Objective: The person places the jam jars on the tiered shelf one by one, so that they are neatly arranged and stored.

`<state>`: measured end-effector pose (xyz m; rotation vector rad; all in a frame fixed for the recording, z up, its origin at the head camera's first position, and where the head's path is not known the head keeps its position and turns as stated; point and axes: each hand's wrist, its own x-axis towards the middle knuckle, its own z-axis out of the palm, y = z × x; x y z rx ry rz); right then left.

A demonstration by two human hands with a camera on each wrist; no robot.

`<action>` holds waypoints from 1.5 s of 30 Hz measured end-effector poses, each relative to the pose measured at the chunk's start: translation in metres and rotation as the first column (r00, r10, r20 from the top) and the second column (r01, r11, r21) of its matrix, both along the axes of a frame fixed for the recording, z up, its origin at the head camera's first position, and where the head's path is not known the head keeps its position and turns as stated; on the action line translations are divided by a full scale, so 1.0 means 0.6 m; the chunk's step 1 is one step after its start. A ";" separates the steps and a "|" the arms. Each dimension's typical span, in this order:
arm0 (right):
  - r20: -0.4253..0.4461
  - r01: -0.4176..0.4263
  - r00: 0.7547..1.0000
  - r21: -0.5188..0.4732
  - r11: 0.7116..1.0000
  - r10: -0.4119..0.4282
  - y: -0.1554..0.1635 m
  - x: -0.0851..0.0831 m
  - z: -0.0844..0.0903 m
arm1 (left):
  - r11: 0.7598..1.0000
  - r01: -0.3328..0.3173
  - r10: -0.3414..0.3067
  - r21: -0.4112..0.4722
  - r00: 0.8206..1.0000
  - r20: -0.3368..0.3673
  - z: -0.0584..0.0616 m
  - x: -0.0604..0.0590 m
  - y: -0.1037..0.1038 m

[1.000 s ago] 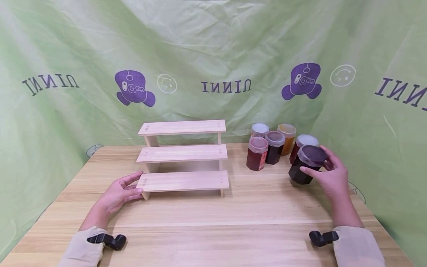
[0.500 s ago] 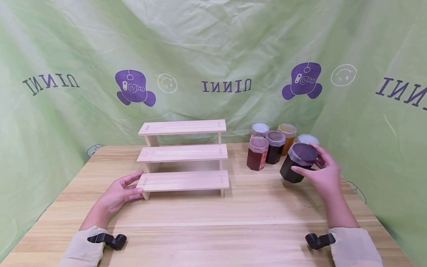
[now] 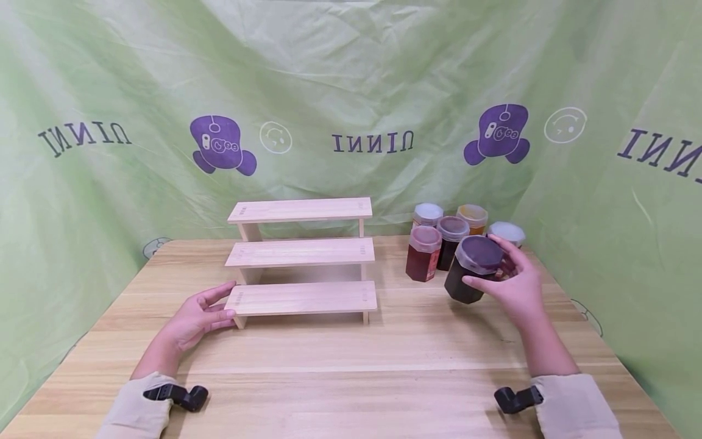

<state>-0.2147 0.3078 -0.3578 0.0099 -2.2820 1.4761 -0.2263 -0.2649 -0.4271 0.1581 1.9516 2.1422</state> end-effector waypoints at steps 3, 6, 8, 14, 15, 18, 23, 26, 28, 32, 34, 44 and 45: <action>-0.023 -0.008 1.000 0.003 1.000 0.008 -0.009 -0.001 0.000 | 1.000 0.002 -0.002 0.004 1.000 0.000 0.000 0.000 0.000; -0.050 -0.029 0.998 -0.023 0.999 0.028 -0.017 -0.001 0.000 | 1.000 0.003 -0.003 0.004 1.000 0.002 0.001 0.001 0.000; -0.061 -0.050 0.997 -0.041 0.998 0.047 -0.022 -0.001 0.001 | 1.000 0.003 -0.003 0.003 1.000 0.004 0.001 0.000 0.000; -0.069 -0.089 0.994 -0.060 0.994 0.085 -0.044 0.000 0.006 | 1.000 0.001 -0.001 0.004 1.000 0.001 0.001 0.001 0.000; -0.067 -0.094 0.994 -0.059 0.994 0.090 -0.048 0.000 0.007 | 1.000 0.000 0.000 0.005 1.000 0.000 0.001 0.001 0.000; -0.060 -0.104 0.993 -0.047 0.994 0.101 -0.058 0.001 0.011 | 1.000 -0.001 0.001 0.006 1.000 -0.004 0.001 0.002 0.000; -0.060 -0.148 0.988 -0.099 0.984 0.142 -0.073 0.001 0.015 | 1.000 0.002 -0.002 0.007 1.000 -0.008 0.001 0.002 0.000; -0.051 -0.160 0.986 -0.109 0.981 0.156 -0.083 0.001 0.019 | 1.000 0.004 -0.003 0.010 1.000 -0.006 0.002 0.002 0.000; -0.042 -0.154 0.988 -0.097 0.983 0.151 -0.091 0.001 0.021 | 1.000 0.003 -0.003 0.010 1.000 -0.005 0.002 0.002 0.000; -0.032 -0.143 0.989 -0.079 0.987 0.141 -0.109 -0.001 0.027 | 1.000 0.003 -0.003 0.006 1.000 -0.009 0.001 0.000 0.000; -0.040 -0.143 0.989 -0.076 0.987 0.140 -0.118 -0.001 0.029 | 1.000 0.002 -0.002 0.004 1.000 -0.010 0.001 -0.001 0.000; -0.064 -0.163 0.985 -0.045 0.986 0.160 -0.156 -0.005 0.036 | 1.000 0.003 -0.003 0.006 1.000 -0.004 0.002 -0.001 0.000; -0.069 -0.174 0.983 -0.042 0.984 0.171 -0.159 -0.006 0.036 | 1.000 0.003 -0.003 0.004 1.000 -0.004 0.001 -0.001 0.000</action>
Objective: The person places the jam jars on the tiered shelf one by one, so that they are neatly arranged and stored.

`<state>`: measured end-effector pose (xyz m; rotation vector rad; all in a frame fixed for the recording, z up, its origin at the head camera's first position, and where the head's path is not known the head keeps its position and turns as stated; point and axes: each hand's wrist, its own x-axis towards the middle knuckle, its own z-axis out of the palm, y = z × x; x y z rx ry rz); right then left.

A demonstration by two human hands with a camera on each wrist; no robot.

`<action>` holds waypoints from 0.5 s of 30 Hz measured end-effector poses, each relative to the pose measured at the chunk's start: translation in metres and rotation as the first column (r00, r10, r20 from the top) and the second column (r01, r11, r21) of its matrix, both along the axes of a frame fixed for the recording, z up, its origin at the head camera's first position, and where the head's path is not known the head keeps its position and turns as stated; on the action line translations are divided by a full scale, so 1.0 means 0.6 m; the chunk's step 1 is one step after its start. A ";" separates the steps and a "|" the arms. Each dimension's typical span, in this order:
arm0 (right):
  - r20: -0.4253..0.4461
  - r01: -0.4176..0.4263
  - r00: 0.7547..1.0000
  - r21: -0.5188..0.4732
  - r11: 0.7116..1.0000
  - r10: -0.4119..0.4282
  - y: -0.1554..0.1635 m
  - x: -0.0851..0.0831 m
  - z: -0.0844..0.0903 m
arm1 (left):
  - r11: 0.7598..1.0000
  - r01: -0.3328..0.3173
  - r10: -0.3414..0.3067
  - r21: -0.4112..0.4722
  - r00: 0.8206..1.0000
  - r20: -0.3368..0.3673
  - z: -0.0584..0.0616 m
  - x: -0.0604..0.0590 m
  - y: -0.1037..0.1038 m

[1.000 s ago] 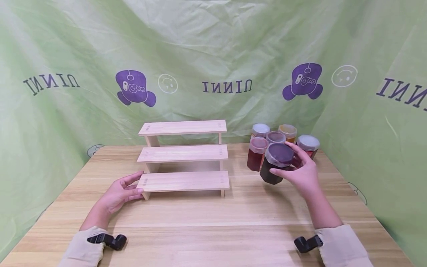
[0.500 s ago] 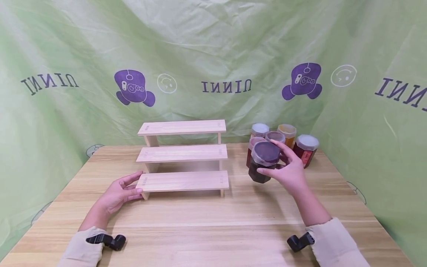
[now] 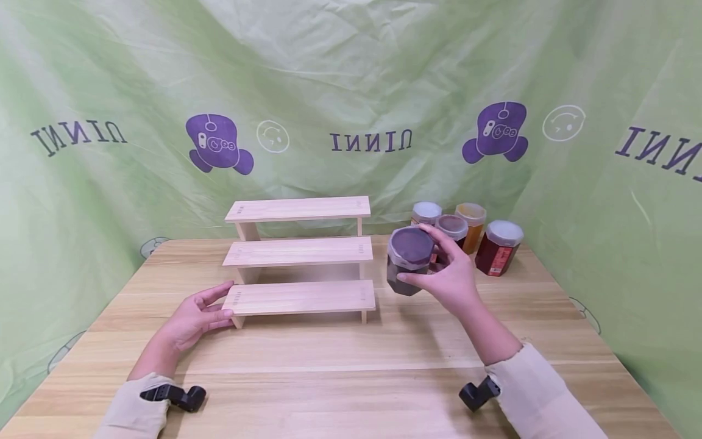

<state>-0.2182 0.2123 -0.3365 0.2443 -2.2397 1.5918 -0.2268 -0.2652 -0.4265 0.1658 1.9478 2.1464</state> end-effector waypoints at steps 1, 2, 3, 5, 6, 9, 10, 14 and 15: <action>-0.006 -0.009 1.000 0.000 1.000 0.009 -0.004 -0.001 0.000 | 1.000 0.001 -0.001 0.000 1.000 0.000 -0.001 0.000 0.000; -0.011 -0.017 1.000 0.004 1.000 0.017 -0.009 -0.002 0.001 | 1.000 0.001 -0.001 0.000 1.000 0.000 -0.001 -0.001 0.000; -0.013 -0.027 1.000 0.003 1.000 0.027 -0.014 -0.002 0.003 | 1.000 0.002 -0.002 0.003 1.000 0.001 -0.001 -0.001 -0.001; -0.015 -0.040 0.999 0.016 0.999 0.040 -0.024 0.001 0.011 | 1.000 0.005 -0.005 0.005 1.000 0.001 -0.002 -0.001 -0.001; -0.014 -0.040 0.999 0.029 0.999 0.040 -0.030 0.004 0.016 | 1.000 0.006 -0.006 0.005 1.000 0.000 -0.002 -0.001 0.000; -0.024 -0.050 0.998 0.052 0.997 0.051 -0.047 0.012 0.033 | 1.000 0.008 -0.008 0.006 1.000 -0.001 -0.002 -0.001 -0.001; -0.037 -0.056 0.998 0.061 0.997 0.059 -0.052 0.016 0.039 | 1.000 0.007 -0.007 0.004 1.000 -0.002 -0.002 -0.001 -0.001; -0.089 -0.086 0.992 0.084 0.993 0.094 -0.070 0.022 0.053 | 1.000 0.004 -0.004 0.003 1.000 -0.004 -0.001 -0.001 -0.001; -0.100 -0.095 0.990 0.085 0.992 0.103 -0.074 0.023 0.055 | 1.000 0.004 -0.004 0.003 1.000 -0.004 -0.001 0.000 -0.001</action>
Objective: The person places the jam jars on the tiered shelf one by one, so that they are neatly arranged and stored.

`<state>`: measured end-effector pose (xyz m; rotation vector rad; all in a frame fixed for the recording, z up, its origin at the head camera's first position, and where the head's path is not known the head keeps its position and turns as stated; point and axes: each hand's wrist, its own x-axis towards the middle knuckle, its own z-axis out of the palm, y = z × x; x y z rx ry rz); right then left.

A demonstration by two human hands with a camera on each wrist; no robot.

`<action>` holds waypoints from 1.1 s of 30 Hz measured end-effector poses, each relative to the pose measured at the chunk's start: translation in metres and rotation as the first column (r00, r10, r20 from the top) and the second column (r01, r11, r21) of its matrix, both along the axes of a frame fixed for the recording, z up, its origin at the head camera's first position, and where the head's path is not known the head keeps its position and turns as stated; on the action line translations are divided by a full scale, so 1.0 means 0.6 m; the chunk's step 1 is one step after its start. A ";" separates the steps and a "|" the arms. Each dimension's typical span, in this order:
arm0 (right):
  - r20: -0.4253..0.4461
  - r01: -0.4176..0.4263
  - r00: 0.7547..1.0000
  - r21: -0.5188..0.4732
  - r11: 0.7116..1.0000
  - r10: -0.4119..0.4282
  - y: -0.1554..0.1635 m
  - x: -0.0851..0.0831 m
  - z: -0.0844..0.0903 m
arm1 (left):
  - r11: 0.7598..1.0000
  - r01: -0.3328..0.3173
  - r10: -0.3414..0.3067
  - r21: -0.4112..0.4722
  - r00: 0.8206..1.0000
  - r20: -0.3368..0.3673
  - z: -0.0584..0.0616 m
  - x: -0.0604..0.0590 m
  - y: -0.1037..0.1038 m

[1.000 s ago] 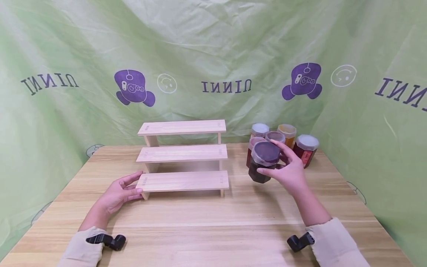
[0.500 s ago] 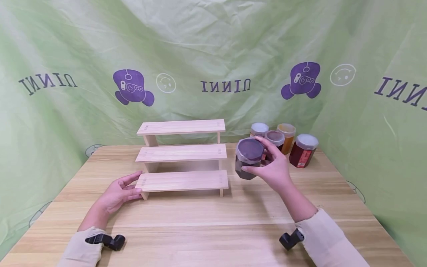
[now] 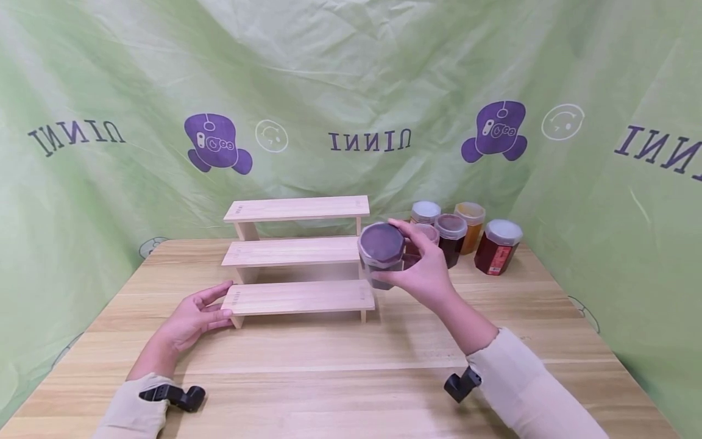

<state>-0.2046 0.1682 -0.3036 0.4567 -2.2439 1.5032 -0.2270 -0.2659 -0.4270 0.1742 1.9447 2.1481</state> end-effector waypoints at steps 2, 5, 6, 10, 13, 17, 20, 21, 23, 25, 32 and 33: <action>-0.011 -0.018 1.000 -0.008 1.000 0.018 -0.006 -0.001 0.002 | 1.000 0.001 -0.001 0.002 1.000 0.001 0.001 0.000 0.000; -0.015 -0.035 0.999 -0.021 0.999 0.034 -0.015 -0.005 0.004 | 1.000 0.001 -0.001 0.002 1.000 0.004 0.001 0.000 0.000; -0.019 -0.042 0.999 -0.023 0.999 0.041 -0.019 -0.007 0.005 | 1.000 0.000 0.000 0.002 1.000 0.005 0.002 0.000 0.000; -0.033 -0.089 0.996 -0.046 0.995 0.088 -0.031 -0.013 0.007 | 1.000 0.003 -0.003 -0.001 1.000 0.008 0.002 0.000 0.001; -0.051 -0.138 0.990 -0.074 0.988 0.135 -0.040 -0.018 0.010 | 1.000 0.003 -0.003 -0.003 1.000 0.007 0.001 -0.001 0.001; -0.074 -0.168 0.984 -0.083 0.982 0.162 -0.054 -0.025 0.014 | 1.000 -0.007 0.007 -0.009 1.000 0.015 0.001 -0.001 0.001; -0.071 -0.181 0.982 -0.095 0.979 0.175 -0.065 -0.030 0.016 | 1.000 -0.012 0.012 -0.016 1.000 0.020 0.001 0.000 0.001; -0.071 -0.187 0.981 -0.102 0.977 0.180 -0.068 -0.032 0.016 | 1.000 -0.012 0.012 -0.017 1.000 0.019 0.001 0.000 0.001; -0.067 -0.198 0.979 -0.120 0.973 0.191 -0.076 -0.034 0.017 | 1.000 -0.010 0.010 -0.020 1.000 0.016 0.001 0.001 0.001; -0.065 -0.206 0.978 -0.136 0.969 0.199 -0.082 -0.036 0.018 | 1.000 -0.003 0.003 -0.018 1.000 0.011 0.001 0.001 0.001; -0.087 -0.227 0.973 -0.180 0.957 0.214 -0.106 -0.048 0.020 | 1.000 -0.004 0.004 -0.014 1.000 0.013 0.001 0.001 0.001; -0.090 -0.230 0.972 -0.183 0.956 0.216 -0.109 -0.049 0.021 | 1.000 -0.009 0.009 -0.016 1.000 0.016 0.001 0.001 0.002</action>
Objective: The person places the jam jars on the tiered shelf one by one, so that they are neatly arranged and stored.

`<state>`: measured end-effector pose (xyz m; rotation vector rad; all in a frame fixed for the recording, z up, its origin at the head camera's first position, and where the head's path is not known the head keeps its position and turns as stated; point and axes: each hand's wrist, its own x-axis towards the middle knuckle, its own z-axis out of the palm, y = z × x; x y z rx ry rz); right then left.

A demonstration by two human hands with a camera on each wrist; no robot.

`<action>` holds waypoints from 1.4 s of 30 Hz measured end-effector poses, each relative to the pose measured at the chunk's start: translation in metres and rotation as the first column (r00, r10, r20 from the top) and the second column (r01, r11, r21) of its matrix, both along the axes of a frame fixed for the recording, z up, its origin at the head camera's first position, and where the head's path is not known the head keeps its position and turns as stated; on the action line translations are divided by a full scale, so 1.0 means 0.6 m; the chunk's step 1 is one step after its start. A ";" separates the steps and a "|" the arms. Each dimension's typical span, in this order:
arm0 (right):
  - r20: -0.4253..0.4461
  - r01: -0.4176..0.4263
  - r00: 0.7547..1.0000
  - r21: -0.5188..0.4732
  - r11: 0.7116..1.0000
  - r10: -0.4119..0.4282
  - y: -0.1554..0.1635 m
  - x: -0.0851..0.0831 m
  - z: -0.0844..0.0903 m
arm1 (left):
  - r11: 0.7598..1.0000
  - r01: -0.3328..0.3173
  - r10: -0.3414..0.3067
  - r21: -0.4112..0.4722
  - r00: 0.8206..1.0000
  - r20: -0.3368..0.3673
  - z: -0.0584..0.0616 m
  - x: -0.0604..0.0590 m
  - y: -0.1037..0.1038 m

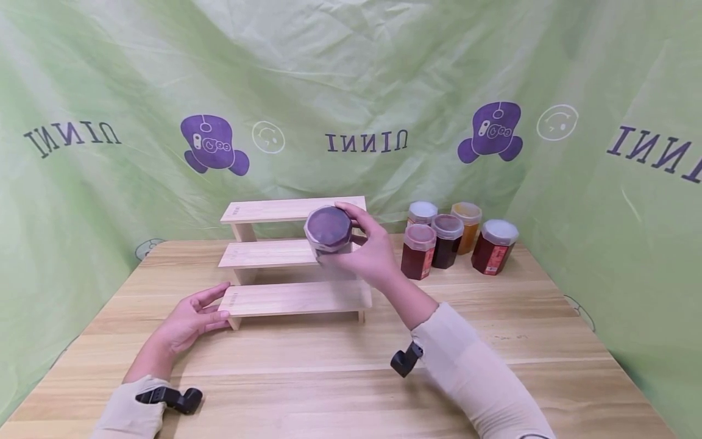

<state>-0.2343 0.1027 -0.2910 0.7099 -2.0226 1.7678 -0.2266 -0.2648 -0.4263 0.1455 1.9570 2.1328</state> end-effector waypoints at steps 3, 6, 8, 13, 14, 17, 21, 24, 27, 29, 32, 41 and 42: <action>-0.007 -0.003 1.000 0.003 1.000 0.003 -0.012 -0.006 0.003 | 1.000 -0.006 0.006 -0.003 1.000 0.005 0.001 0.000 0.000; 0.000 -0.006 1.000 0.013 1.000 0.006 -0.022 -0.011 0.007 | 1.000 -0.007 0.007 -0.003 1.000 0.002 0.001 0.000 0.000; 0.014 -0.006 1.000 0.019 1.000 0.005 -0.029 -0.013 0.011 | 1.000 -0.002 0.002 0.001 1.000 -0.001 0.000 -0.001 0.000; 0.022 -0.017 1.000 0.021 1.000 0.017 -0.046 -0.020 0.021 | 1.000 0.010 -0.010 -0.001 1.000 -0.014 0.001 -0.004 -0.001; 0.017 -0.021 1.000 0.022 1.000 0.021 -0.049 -0.023 0.023 | 1.000 0.013 -0.013 -0.003 1.000 -0.016 0.002 -0.004 -0.002; -0.007 -0.045 0.999 0.012 0.999 0.046 -0.060 -0.027 0.030 | 1.000 0.018 -0.018 -0.007 1.000 -0.020 0.003 -0.003 -0.002; -0.054 -0.067 0.996 0.012 0.998 0.067 -0.073 -0.032 0.043 | 1.000 0.020 -0.020 -0.007 0.999 -0.025 0.007 -0.002 -0.002; -0.082 -0.077 0.994 0.021 0.997 0.079 -0.083 -0.038 0.050 | 1.000 0.011 -0.012 -0.004 1.000 -0.023 0.008 -0.002 -0.002; -0.091 -0.094 0.991 0.025 0.995 0.096 -0.093 -0.044 0.056 | 1.000 0.013 -0.013 -0.003 1.000 -0.025 0.007 -0.003 -0.002; -0.091 -0.103 0.990 0.022 0.994 0.105 -0.100 -0.050 0.058 | 1.000 0.016 -0.016 -0.003 0.999 -0.029 0.006 -0.004 -0.002; -0.067 -0.106 0.992 0.014 0.994 0.107 -0.111 -0.057 0.060 | 1.000 0.020 -0.020 -0.005 0.999 -0.032 0.004 -0.004 -0.002; -0.021 -0.064 0.998 0.039 0.997 0.065 -0.141 -0.074 0.070 | 1.000 -0.003 0.003 -0.002 1.000 0.001 0.000 0.002 0.000; -0.021 -0.052 0.998 0.051 0.997 0.053 -0.144 -0.075 0.072 | 1.000 0.001 -0.001 -0.002 1.000 -0.004 0.000 0.002 -0.001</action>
